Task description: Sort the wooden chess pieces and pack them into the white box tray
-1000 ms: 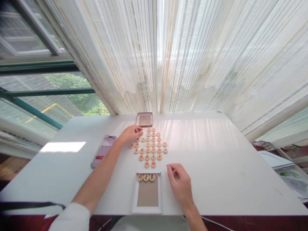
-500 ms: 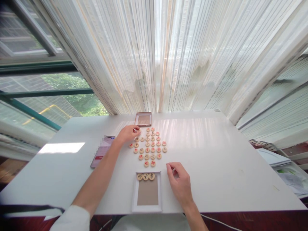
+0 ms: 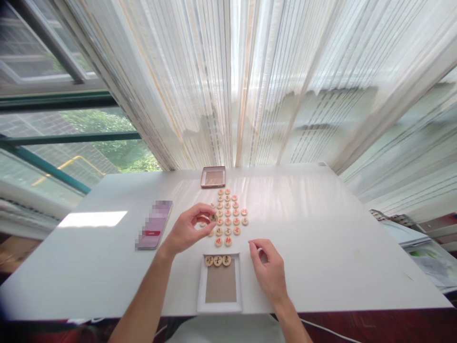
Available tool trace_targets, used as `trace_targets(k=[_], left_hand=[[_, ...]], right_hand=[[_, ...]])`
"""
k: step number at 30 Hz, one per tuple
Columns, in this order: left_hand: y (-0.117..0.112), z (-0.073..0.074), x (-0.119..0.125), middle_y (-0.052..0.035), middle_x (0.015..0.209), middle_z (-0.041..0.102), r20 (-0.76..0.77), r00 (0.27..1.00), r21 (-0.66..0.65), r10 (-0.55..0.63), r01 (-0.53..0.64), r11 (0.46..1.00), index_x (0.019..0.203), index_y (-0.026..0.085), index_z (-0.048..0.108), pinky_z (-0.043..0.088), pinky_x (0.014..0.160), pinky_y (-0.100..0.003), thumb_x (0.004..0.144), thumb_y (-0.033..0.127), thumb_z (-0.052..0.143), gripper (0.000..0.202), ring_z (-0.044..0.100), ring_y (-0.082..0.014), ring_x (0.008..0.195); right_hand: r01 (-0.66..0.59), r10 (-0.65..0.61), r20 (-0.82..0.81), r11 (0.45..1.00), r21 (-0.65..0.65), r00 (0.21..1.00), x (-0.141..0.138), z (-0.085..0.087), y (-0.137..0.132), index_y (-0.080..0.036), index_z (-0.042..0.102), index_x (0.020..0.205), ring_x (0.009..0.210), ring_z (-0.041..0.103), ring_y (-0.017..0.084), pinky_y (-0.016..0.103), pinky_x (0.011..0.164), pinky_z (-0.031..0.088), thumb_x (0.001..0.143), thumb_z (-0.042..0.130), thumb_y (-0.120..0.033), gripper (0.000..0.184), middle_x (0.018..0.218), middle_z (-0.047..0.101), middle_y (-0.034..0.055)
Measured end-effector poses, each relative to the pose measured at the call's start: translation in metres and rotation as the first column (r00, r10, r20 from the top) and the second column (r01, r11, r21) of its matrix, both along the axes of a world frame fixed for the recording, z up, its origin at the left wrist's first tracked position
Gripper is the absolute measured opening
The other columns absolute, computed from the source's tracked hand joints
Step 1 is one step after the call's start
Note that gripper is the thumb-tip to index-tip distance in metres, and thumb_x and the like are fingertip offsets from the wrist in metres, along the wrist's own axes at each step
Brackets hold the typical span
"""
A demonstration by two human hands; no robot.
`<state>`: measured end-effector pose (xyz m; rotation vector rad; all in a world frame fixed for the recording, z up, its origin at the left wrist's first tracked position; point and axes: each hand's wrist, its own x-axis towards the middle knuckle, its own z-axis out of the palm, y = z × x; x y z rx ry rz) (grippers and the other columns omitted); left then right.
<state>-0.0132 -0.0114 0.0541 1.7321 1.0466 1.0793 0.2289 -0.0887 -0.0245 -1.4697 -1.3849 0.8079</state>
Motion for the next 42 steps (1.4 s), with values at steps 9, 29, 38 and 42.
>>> trace_targets(k=[9,29,38,42], left_hand=[[-0.068,-0.044,-0.025,-0.0048,0.102,0.072,-0.012,0.990,-0.256,0.142,-0.140,0.957,0.111,0.021,0.066,0.059,0.086,-0.031,0.088,0.036,0.070,0.028,0.070,-0.0172,0.088],[-0.113,-0.052,0.003,-0.0037,0.103,0.073,0.040,0.999,-0.293,0.029,-0.016,0.956,0.121,0.027,0.063,0.055,0.087,-0.031,0.095,0.036,0.061,0.028,0.068,-0.0190,0.089],[-0.114,-0.051,0.009,-0.0024,0.096,0.071,-0.006,1.000,-0.282,0.014,-0.015,0.959,0.118,0.029,0.061,0.053,0.085,-0.031,0.094,0.037,0.061,0.026,0.066,-0.0192,0.087],[-0.113,-0.050,0.004,-0.0032,0.093,0.072,-0.053,0.999,-0.224,0.000,-0.012,0.974,0.122,0.026,0.058,0.053,0.079,-0.030,0.093,0.035,0.061,0.030,0.064,-0.0184,0.082]], right_hand=[[0.020,-0.020,0.024,1.000,0.006,1.000,0.002,0.007,-0.005,-0.022,0.071,0.100,0.094,0.066,0.024,0.035,0.084,0.053,0.096,0.058,-0.043,0.025,0.102,0.072,0.0071],[-0.402,0.371,-0.277,0.913,-0.063,0.886,-0.055,0.041,-0.034,-0.023,0.071,0.107,0.089,0.072,0.022,0.034,0.084,0.059,0.096,0.059,-0.040,0.024,0.102,0.076,0.0084],[-0.420,0.344,-0.398,0.899,-0.120,0.850,-0.054,0.035,-0.032,-0.022,0.070,0.106,0.090,0.072,0.022,0.034,0.085,0.058,0.095,0.062,-0.038,0.021,0.100,0.074,0.0070],[-0.409,0.326,-0.431,0.906,-0.113,0.841,-0.053,0.032,-0.033,-0.023,0.070,0.104,0.091,0.071,0.022,0.034,0.086,0.057,0.095,0.063,-0.037,0.019,0.100,0.074,0.0068]])
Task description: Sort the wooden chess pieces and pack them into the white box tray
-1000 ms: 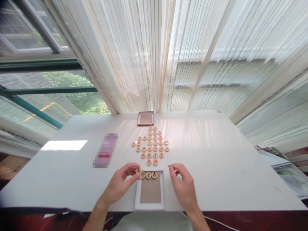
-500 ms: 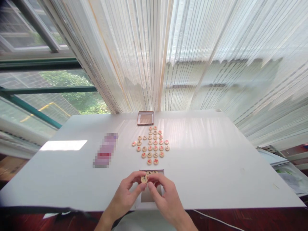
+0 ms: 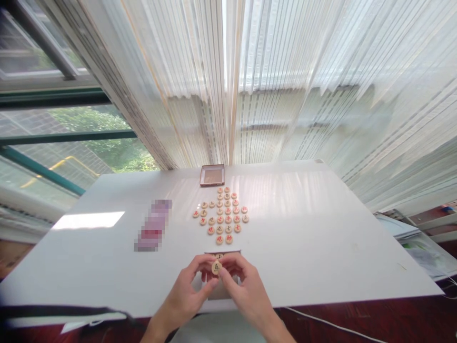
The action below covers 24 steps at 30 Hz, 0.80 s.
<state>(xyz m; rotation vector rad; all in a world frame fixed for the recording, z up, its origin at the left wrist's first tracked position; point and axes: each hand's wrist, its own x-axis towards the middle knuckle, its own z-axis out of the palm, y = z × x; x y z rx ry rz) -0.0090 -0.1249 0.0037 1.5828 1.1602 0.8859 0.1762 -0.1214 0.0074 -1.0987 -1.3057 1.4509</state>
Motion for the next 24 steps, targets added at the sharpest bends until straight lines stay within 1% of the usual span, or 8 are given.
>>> trace_targets(k=[2,5,7,9,12,15,19,24], left_hand=[[0.002,-0.003,-0.006,-0.0026,0.091,0.071,-0.039,0.999,0.054,0.031,-0.029,0.998,0.120,0.027,0.059,0.053,0.079,-0.031,0.094,0.033,0.061,0.027,0.063,-0.0185,0.081],[0.006,-0.013,-0.018,-0.0029,0.092,0.069,-0.099,0.979,0.153,0.176,-0.160,0.975,0.107,0.028,0.064,0.053,0.080,-0.033,0.094,0.031,0.058,0.014,0.064,-0.0199,0.083],[0.010,-0.021,-0.025,-0.0035,0.095,0.068,-0.133,0.954,0.216,0.268,-0.236,0.947,0.103,0.027,0.065,0.053,0.081,-0.034,0.094,0.032,0.058,0.012,0.064,-0.0208,0.084],[0.013,-0.027,-0.029,-0.0041,0.100,0.068,-0.159,0.938,0.258,0.307,-0.261,0.930,0.105,0.028,0.065,0.054,0.081,-0.035,0.094,0.031,0.058,0.013,0.065,-0.0215,0.087],[0.016,-0.032,-0.031,-0.0049,0.106,0.068,-0.186,0.937,0.274,0.297,-0.241,0.931,0.108,0.028,0.064,0.055,0.081,-0.035,0.094,0.031,0.058,0.016,0.066,-0.0225,0.092],[0.016,-0.034,-0.029,-0.0065,0.112,0.067,-0.222,0.945,0.278,0.242,-0.176,0.944,0.114,0.027,0.063,0.056,0.082,-0.036,0.095,0.032,0.057,0.020,0.066,-0.0230,0.097],[0.016,-0.039,-0.027,-0.0083,0.116,0.065,-0.266,0.942,0.310,0.203,-0.116,0.944,0.117,0.025,0.061,0.055,0.090,-0.039,0.097,0.031,0.056,0.022,0.064,-0.0229,0.102],[0.016,-0.043,-0.027,-0.0080,0.113,0.066,-0.296,0.930,0.347,0.215,-0.105,0.932,0.114,0.024,0.061,0.055,0.093,-0.041,0.098,0.030,0.054,0.019,0.063,-0.0239,0.105]], right_hand=[[0.029,-0.029,0.019,1.000,0.003,0.999,0.005,-0.003,0.001,-0.023,0.070,0.108,0.091,0.070,0.021,0.034,0.087,0.056,0.095,0.062,-0.038,0.021,0.097,0.073,0.0058],[0.122,-0.123,0.083,0.992,0.018,0.989,0.021,-0.012,0.008,-0.024,0.068,0.115,0.089,0.070,0.021,0.034,0.087,0.055,0.096,0.059,-0.041,0.026,0.094,0.072,0.0050],[0.199,-0.202,0.109,0.979,0.037,0.973,0.034,-0.020,0.015,-0.023,0.070,0.112,0.086,0.070,0.021,0.034,0.083,0.056,0.095,0.060,-0.044,0.029,0.098,0.072,0.0064],[0.238,-0.238,0.122,0.971,0.016,0.963,0.045,-0.029,0.022,-0.021,0.070,0.109,0.084,0.071,0.022,0.035,0.082,0.057,0.093,0.062,-0.047,0.031,0.090,0.073,0.0059],[0.249,-0.246,0.112,0.968,-0.014,0.963,0.056,-0.040,0.030,-0.021,0.069,0.113,0.089,0.072,0.023,0.036,0.086,0.057,0.090,0.067,-0.047,0.035,0.085,0.074,0.0051],[0.196,-0.198,0.104,0.980,0.028,0.975,0.058,-0.046,0.033,-0.021,0.067,0.119,0.094,0.071,0.023,0.036,0.089,0.058,0.087,0.071,-0.045,0.040,0.097,0.074,0.0073],[0.152,-0.168,0.152,0.982,0.111,0.974,0.056,-0.044,0.030,-0.022,0.067,0.118,0.098,0.069,0.022,0.036,0.093,0.058,0.091,0.068,-0.041,0.033,0.109,0.070,0.0086],[0.125,-0.167,0.205,0.971,0.203,0.964,0.053,-0.040,0.025,-0.025,0.067,0.118,0.100,0.068,0.022,0.036,0.093,0.057,0.095,0.062,-0.038,0.027,0.113,0.068,0.0076]])
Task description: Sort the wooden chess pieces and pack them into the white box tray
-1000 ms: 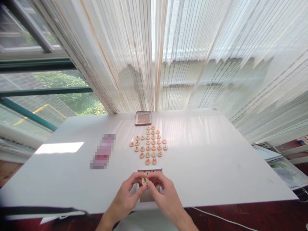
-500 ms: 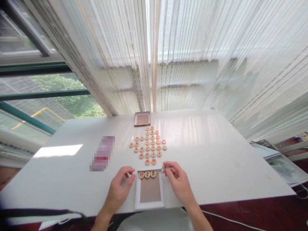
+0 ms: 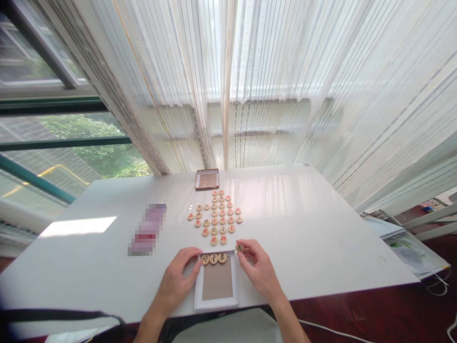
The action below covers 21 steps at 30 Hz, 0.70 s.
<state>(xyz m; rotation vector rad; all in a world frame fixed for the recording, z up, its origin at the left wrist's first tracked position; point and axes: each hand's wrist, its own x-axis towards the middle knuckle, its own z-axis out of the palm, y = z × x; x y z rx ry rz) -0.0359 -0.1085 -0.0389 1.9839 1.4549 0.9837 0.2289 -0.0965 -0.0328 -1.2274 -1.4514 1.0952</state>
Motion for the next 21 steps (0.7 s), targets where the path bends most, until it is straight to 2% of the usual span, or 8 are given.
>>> trace_targets(k=[5,14,21], left_hand=[[0.0008,0.0011,0.0011,-0.0067,0.112,0.067,-0.012,1.000,0.001,0.011,-0.011,1.000,0.114,0.025,0.062,0.056,0.091,-0.039,0.098,0.031,0.054,0.018,0.064,-0.0229,0.103],[0.0010,-0.0014,0.0024,-0.0055,0.109,0.068,0.005,0.999,0.034,0.035,-0.035,0.999,0.110,0.025,0.064,0.057,0.088,-0.037,0.098,0.030,0.054,0.017,0.066,-0.0215,0.100],[0.0009,0.0021,0.0043,-0.0061,0.107,0.069,0.031,0.998,0.034,0.053,-0.054,0.998,0.108,0.024,0.065,0.057,0.088,-0.037,0.097,0.029,0.054,0.016,0.066,-0.0219,0.099]], right_hand=[[0.011,-0.011,0.001,0.999,0.039,1.000,-0.0011,-0.0028,-0.0004,-0.024,0.067,0.119,0.098,0.068,0.021,0.035,0.091,0.058,0.095,0.062,-0.038,0.028,0.111,0.068,0.0076],[0.014,-0.014,-0.020,1.000,0.005,1.000,-0.0016,-0.0068,0.0007,-0.022,0.065,0.124,0.096,0.069,0.021,0.034,0.091,0.058,0.095,0.061,-0.043,0.035,0.110,0.069,0.0081],[0.007,-0.007,-0.008,1.000,-0.026,1.000,-0.0006,-0.0083,0.0018,-0.022,0.063,0.126,0.099,0.071,0.023,0.038,0.094,0.058,0.095,0.061,-0.044,0.039,0.111,0.071,0.0094]])
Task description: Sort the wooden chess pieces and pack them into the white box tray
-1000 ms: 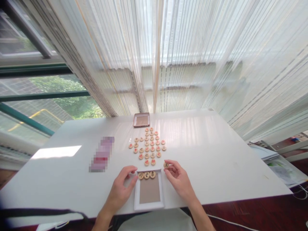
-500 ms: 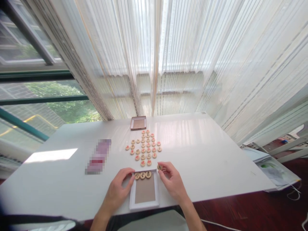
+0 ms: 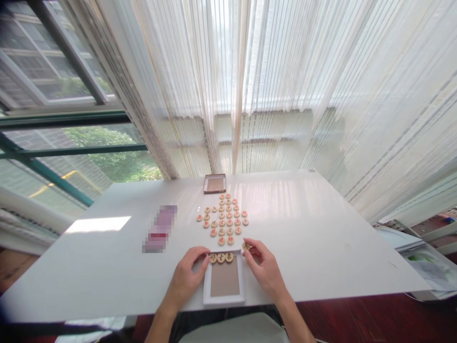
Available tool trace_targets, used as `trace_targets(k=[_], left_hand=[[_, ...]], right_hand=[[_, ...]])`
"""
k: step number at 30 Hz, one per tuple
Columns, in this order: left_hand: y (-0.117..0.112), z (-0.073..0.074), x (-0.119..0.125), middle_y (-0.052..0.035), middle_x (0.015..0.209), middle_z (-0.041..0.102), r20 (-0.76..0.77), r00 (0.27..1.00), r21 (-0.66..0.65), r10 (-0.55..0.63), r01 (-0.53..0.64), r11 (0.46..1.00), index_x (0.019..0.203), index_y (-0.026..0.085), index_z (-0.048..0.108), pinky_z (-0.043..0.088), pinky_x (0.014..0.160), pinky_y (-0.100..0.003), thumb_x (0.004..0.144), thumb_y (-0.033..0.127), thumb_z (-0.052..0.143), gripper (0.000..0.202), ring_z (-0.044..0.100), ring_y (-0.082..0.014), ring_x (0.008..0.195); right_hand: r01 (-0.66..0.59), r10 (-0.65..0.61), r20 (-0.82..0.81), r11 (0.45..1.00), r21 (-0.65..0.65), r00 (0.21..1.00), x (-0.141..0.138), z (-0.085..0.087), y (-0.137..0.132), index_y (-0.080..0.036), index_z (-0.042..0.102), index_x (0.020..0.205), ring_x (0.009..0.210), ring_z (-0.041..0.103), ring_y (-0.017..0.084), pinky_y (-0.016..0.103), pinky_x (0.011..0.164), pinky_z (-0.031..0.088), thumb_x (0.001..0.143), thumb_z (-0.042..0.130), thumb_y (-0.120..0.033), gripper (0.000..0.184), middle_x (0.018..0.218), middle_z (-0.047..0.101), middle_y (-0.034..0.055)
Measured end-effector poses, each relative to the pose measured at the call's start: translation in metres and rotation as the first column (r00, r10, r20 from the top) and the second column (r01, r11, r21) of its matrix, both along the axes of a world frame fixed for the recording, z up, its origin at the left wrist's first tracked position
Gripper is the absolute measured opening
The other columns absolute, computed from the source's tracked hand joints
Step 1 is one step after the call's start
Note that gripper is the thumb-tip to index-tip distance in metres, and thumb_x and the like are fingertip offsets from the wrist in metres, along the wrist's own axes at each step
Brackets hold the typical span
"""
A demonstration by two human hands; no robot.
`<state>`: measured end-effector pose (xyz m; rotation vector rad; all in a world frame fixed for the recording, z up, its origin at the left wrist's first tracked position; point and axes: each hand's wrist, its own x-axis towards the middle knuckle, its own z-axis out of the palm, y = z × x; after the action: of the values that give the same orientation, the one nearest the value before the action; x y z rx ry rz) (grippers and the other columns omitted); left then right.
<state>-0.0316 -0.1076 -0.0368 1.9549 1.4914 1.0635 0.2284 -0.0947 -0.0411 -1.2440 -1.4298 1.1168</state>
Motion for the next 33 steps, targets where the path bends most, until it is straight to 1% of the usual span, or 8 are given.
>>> trace_targets(k=[6,11,15,18,21,25,30,33], left_hand=[[-0.001,0.001,-0.001,-0.0060,0.107,0.068,-0.007,1.000,-0.015,-0.007,0.007,1.000,0.109,0.025,0.064,0.057,0.088,-0.037,0.097,0.029,0.054,0.016,0.066,-0.0219,0.100],[-0.002,-0.002,-0.002,-0.0056,0.110,0.068,-0.020,1.000,-0.031,-0.009,0.008,0.999,0.112,0.026,0.063,0.056,0.093,-0.039,0.098,0.029,0.053,0.017,0.065,-0.0225,0.104],[-0.002,-0.002,-0.002,-0.0056,0.111,0.068,-0.035,0.999,-0.036,-0.023,0.022,0.999,0.113,0.026,0.062,0.056,0.094,-0.039,0.098,0.029,0.054,0.017,0.064,-0.0226,0.106],[-0.002,0.001,-0.002,-0.0064,0.111,0.068,-0.035,0.999,-0.027,-0.020,0.019,0.999,0.113,0.026,0.063,0.057,0.093,-0.038,0.098,0.028,0.054,0.017,0.065,-0.0228,0.106],[-0.003,0.003,-0.001,-0.0065,0.111,0.069,-0.028,1.000,-0.017,-0.008,0.007,1.000,0.112,0.025,0.064,0.058,0.092,-0.037,0.098,0.028,0.055,0.017,0.066,-0.0228,0.105],[-0.004,0.004,-0.001,-0.0068,0.112,0.069,-0.030,0.999,-0.015,0.012,-0.012,1.000,0.113,0.025,0.064,0.059,0.090,-0.036,0.098,0.029,0.055,0.017,0.067,-0.0223,0.104],[-0.004,0.001,-0.001,-0.0063,0.116,0.068,-0.038,0.999,-0.018,0.010,-0.011,1.000,0.116,0.026,0.063,0.059,0.090,-0.034,0.098,0.029,0.055,0.020,0.068,-0.0206,0.103],[-0.004,-0.002,-0.003,-0.0061,0.117,0.068,-0.045,0.999,0.028,0.004,-0.003,1.000,0.116,0.027,0.063,0.058,0.094,-0.036,0.098,0.027,0.057,0.020,0.066,-0.0214,0.108]], right_hand=[[0.008,-0.009,0.020,0.999,0.049,1.000,-0.001,0.004,0.000,-0.024,0.067,0.120,0.104,0.069,0.023,0.038,0.098,0.057,0.095,0.062,-0.040,0.031,0.118,0.068,0.0087],[-0.014,0.013,0.010,0.994,0.106,1.000,0.000,-0.001,0.001,-0.025,0.067,0.119,0.103,0.069,0.022,0.036,0.096,0.058,0.097,0.060,-0.036,0.026,0.117,0.067,0.0083],[-0.020,0.016,0.036,0.991,0.134,0.999,0.001,-0.005,-0.001,-0.026,0.068,0.119,0.109,0.065,0.023,0.036,0.096,0.058,0.098,0.056,-0.034,0.025,0.121,0.065,0.0095],[-0.030,0.025,0.039,0.991,0.127,0.999,0.001,-0.004,-0.002,-0.027,0.069,0.120,0.113,0.063,0.024,0.038,0.099,0.056,0.100,0.055,-0.033,0.026,0.123,0.064,0.0100],[-0.027,0.025,0.020,0.994,0.104,1.000,0.001,-0.003,-0.003,-0.027,0.069,0.120,0.111,0.064,0.024,0.039,0.098,0.057,0.100,0.054,-0.034,0.026,0.123,0.063,0.0104],[-0.026,0.023,0.026,0.995,0.096,0.999,0.002,-0.007,-0.003,-0.027,0.070,0.117,0.116,0.061,0.026,0.040,0.098,0.057,0.100,0.052,-0.035,0.026,0.124,0.062,0.0114],[-0.034,0.025,0.070,0.992,0.122,0.997,0.003,-0.012,-0.005,-0.027,0.070,0.113,0.117,0.059,0.026,0.041,0.101,0.053,0.101,0.051,-0.032,0.023,0.122,0.061,0.0107],[-0.025,0.015,0.073,0.992,0.126,0.997,0.002,-0.011,-0.006,-0.027,0.069,0.112,0.112,0.060,0.026,0.040,0.098,0.054,0.100,0.052,-0.031,0.021,0.118,0.061,0.0105]])
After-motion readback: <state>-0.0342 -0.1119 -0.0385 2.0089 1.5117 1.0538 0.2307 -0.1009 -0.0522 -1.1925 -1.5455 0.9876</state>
